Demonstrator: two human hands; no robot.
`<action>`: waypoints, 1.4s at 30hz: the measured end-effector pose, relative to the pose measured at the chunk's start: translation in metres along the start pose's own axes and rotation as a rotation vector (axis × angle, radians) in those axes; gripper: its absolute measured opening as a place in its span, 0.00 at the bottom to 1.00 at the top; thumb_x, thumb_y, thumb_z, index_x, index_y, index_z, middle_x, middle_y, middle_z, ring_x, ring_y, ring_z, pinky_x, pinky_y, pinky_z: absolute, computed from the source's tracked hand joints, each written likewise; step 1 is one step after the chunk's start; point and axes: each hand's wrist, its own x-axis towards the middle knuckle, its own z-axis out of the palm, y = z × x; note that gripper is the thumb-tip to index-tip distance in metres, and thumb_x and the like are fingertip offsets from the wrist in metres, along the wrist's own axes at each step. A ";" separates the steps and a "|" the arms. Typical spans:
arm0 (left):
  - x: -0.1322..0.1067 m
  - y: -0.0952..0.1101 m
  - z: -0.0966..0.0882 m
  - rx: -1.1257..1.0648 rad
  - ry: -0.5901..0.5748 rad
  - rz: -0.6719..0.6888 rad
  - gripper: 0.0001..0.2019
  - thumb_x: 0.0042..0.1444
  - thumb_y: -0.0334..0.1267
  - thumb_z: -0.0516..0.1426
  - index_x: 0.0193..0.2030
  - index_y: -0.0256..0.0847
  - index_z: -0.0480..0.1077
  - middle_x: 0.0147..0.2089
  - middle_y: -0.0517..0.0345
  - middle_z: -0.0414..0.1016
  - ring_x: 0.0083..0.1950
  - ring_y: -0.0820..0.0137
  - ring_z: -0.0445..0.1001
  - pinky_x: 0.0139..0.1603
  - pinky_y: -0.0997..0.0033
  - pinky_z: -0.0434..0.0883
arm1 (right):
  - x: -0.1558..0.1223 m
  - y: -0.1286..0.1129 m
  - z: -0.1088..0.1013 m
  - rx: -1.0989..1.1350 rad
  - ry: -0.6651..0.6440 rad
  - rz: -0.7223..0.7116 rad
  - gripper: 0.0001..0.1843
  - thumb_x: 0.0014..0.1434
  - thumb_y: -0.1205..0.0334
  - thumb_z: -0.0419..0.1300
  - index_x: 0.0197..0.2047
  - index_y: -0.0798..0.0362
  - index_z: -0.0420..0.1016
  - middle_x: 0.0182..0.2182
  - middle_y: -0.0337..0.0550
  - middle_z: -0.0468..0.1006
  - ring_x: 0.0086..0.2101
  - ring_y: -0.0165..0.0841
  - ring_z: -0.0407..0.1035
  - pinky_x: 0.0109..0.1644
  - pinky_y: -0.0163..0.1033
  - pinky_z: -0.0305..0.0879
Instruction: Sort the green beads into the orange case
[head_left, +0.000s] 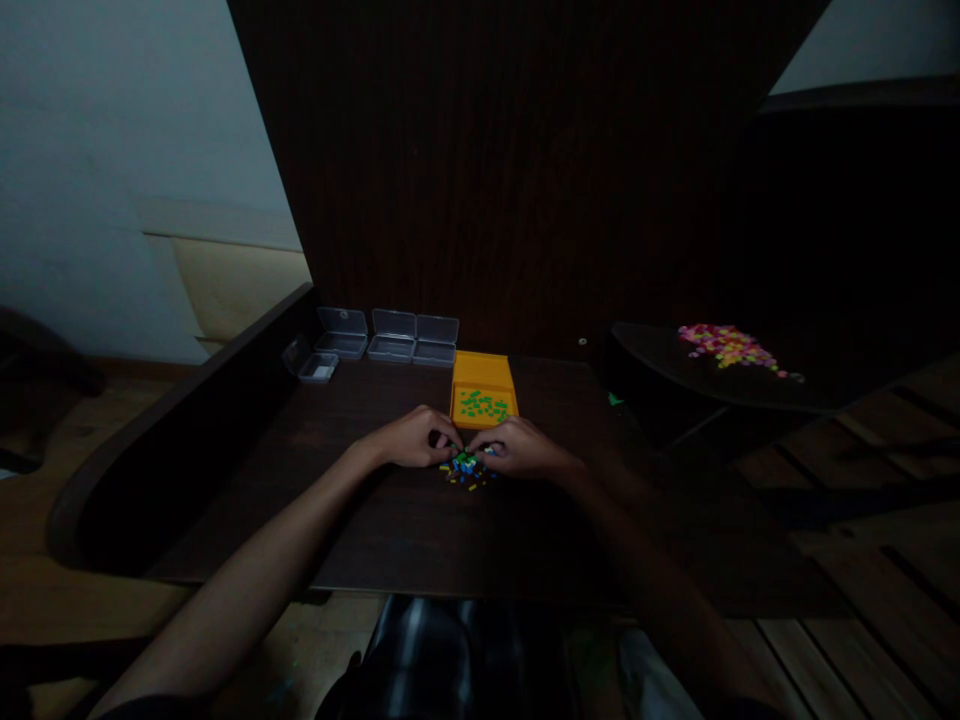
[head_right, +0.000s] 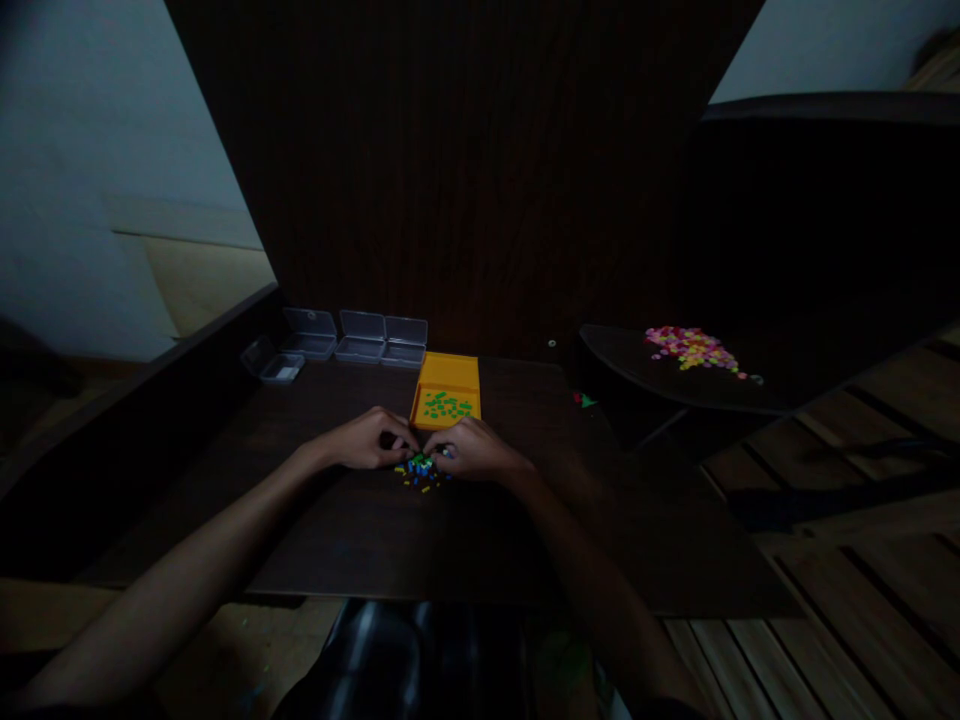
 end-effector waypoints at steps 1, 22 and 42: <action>0.000 0.001 0.001 -0.004 -0.001 0.001 0.10 0.51 0.28 0.58 0.38 0.35 0.80 0.27 0.59 0.73 0.26 0.77 0.67 0.29 0.80 0.62 | 0.001 0.000 0.002 0.000 0.000 -0.012 0.14 0.56 0.65 0.57 0.43 0.50 0.82 0.29 0.39 0.82 0.26 0.27 0.68 0.32 0.31 0.55; 0.003 -0.001 0.010 -0.003 0.036 -0.088 0.08 0.51 0.28 0.56 0.35 0.35 0.78 0.23 0.63 0.71 0.23 0.79 0.65 0.27 0.82 0.60 | -0.001 0.000 -0.004 -0.077 -0.065 0.059 0.12 0.52 0.65 0.60 0.38 0.50 0.83 0.27 0.38 0.80 0.26 0.28 0.66 0.32 0.32 0.53; 0.002 0.003 0.007 0.006 0.010 -0.089 0.13 0.50 0.26 0.56 0.40 0.35 0.78 0.22 0.64 0.69 0.22 0.79 0.64 0.26 0.82 0.59 | 0.000 -0.002 -0.002 -0.135 -0.075 0.075 0.09 0.54 0.60 0.62 0.38 0.48 0.82 0.31 0.40 0.82 0.33 0.32 0.71 0.35 0.33 0.55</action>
